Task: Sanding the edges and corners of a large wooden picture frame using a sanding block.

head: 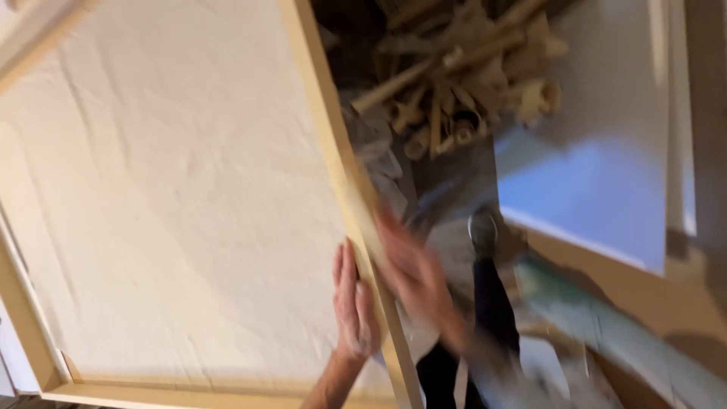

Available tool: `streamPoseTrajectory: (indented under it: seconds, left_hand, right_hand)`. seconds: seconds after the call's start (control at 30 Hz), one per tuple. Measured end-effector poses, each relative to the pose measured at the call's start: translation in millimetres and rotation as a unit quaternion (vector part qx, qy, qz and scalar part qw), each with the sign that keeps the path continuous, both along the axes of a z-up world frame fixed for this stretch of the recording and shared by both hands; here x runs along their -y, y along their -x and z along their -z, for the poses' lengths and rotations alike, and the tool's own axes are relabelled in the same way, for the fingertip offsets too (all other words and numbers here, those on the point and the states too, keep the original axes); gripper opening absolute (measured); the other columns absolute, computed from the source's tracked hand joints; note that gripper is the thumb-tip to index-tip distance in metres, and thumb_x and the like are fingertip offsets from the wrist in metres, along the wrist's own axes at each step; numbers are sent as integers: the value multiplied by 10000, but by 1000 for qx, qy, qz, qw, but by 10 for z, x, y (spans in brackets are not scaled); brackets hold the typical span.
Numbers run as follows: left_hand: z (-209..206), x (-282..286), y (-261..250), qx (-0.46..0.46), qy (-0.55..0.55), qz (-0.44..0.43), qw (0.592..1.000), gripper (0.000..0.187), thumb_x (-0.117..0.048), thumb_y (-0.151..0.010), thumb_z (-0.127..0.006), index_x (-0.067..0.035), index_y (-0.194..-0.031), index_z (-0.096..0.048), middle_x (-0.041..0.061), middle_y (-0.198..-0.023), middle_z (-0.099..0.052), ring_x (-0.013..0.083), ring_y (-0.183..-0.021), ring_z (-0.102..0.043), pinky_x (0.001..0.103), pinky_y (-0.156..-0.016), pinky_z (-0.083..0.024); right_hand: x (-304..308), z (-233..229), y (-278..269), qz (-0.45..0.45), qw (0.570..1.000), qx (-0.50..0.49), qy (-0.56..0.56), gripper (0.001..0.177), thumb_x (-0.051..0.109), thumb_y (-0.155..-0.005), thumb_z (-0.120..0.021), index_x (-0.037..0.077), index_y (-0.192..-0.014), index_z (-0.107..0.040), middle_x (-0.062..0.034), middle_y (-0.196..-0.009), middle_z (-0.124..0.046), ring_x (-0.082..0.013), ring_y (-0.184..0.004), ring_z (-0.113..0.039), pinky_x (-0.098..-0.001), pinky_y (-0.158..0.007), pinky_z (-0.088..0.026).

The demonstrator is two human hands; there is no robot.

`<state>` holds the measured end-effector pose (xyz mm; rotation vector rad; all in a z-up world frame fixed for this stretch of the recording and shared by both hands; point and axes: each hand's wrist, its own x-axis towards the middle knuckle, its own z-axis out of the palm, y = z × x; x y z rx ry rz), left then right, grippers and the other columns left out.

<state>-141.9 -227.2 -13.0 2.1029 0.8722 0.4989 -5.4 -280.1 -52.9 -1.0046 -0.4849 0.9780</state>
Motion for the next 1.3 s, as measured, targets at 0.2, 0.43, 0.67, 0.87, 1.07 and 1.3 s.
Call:
streamPoseTrajectory:
  seconds: [0.2, 0.43, 0.67, 0.87, 1.07, 1.3]
  left_hand:
    - [-107, 22, -61, 5, 26, -9, 1000, 574, -203, -1125, -314, 175, -1557, -289, 300, -1596, -453, 485, -1587, -270, 496, -1299, -241]
    - [-105, 3, -74, -12, 68, -39, 997, 592, -190, -1084, -341, 186, -1541, -311, 322, -1588, -447, 486, -1562, -294, 494, -1267, -245]
    - [-29, 1, -25, -14, -9, -12, 1000, 561, -192, -1104, -328, 186, -1518, -340, 323, -1567, -465, 499, -1543, -349, 509, -1288, -257]
    - [-32, 48, 10, -17, 13, -11, 1000, 577, -212, -1109, -334, 195, -1518, -342, 322, -1546, -497, 513, -1545, -342, 513, -1283, -262]
    - [19, 101, 89, -12, 3, -11, 1000, 568, -224, -1124, -337, 188, -1515, -344, 350, -1585, -428, 511, -1555, -323, 501, -1285, -274]
    - [-74, 29, -77, 0, 26, -22, 999, 589, -224, -1105, -331, 188, -1525, -350, 307, -1548, -518, 495, -1550, -350, 502, -1303, -230]
  right_hand:
    - [1132, -66, 684, -65, 981, -109, 146, 587, -38, -947, -559, -108, -1509, -408, -251, -1608, -444, -343, -1525, -385, -453, -1229, -259]
    - [-2038, 333, -1155, 120, 965, 220, -81, 442, 16, -1124, -580, 82, -1551, -489, -149, -1670, -396, -280, -1610, -350, -451, -1382, -294]
    - [262, -77, 46, 10, 996, 82, -35, 500, 5, -1024, -573, -74, -1509, -481, -234, -1660, -382, -351, -1572, -349, -464, -1302, -271]
    - [-644, 202, -382, 50, 985, 162, -23, 517, -29, -1008, -578, -14, -1517, -492, -194, -1652, -414, -328, -1572, -388, -465, -1314, -303]
    - [-1481, 151, -844, 94, 977, 165, -101, 489, 20, -1108, -547, 52, -1583, -435, -143, -1715, -306, -276, -1641, -293, -450, -1400, -253]
    - [713, -230, 370, -34, 997, 20, 65, 541, -41, -959, -600, -83, -1487, -494, -281, -1618, -429, -380, -1535, -408, -463, -1224, -328]
